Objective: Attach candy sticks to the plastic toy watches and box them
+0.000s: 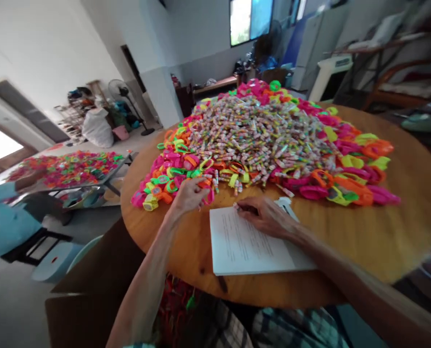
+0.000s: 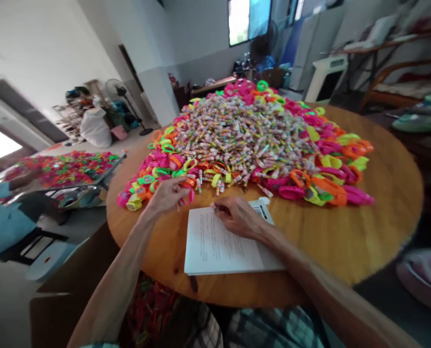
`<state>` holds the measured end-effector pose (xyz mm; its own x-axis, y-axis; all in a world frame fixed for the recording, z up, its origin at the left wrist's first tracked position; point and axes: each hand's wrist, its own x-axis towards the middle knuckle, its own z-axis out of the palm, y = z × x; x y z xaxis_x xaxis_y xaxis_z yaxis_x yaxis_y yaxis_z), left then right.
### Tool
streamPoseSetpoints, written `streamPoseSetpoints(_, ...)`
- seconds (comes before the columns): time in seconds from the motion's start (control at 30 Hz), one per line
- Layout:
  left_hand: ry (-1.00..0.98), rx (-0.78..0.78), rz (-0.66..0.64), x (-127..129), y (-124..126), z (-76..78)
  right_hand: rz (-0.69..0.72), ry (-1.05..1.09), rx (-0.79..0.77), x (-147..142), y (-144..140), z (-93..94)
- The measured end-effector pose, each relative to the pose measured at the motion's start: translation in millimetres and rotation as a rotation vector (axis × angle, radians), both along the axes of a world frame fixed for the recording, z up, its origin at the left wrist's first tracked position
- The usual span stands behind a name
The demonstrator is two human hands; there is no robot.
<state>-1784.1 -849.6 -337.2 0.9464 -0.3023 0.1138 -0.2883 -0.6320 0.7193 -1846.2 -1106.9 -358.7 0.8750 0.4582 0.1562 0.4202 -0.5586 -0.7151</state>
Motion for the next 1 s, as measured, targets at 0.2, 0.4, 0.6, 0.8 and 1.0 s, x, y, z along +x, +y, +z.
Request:
streamPoseSetpoints(0.2, -0.004, -0.309, 0.182, -16, -28, -27.1, -0.072, -0.018, 0.04, -3, -1, 0.0)
streamPoseSetpoints(0.4, -0.226, -0.078, 0.229, -22, -32, -44.5, -0.082, -0.123, -0.106, -10, 4, 0.3)
streamPoseSetpoints(0.6, -0.255, 0.114, 0.23, -29, -24, -40.7, -0.011, -0.277, -0.455, -16, 10, -2.3)
streamPoseSetpoints(0.8, -0.268, 0.164, 0.181, -39, -22, -43.1, -0.005, -0.272, -0.49, -16, 11, -0.9)
streamPoseSetpoints(1.0, -0.24, 0.11, 0.04, -41, -25, -40.0, 0.008, -0.023, 0.107, -6, 5, 16.8)
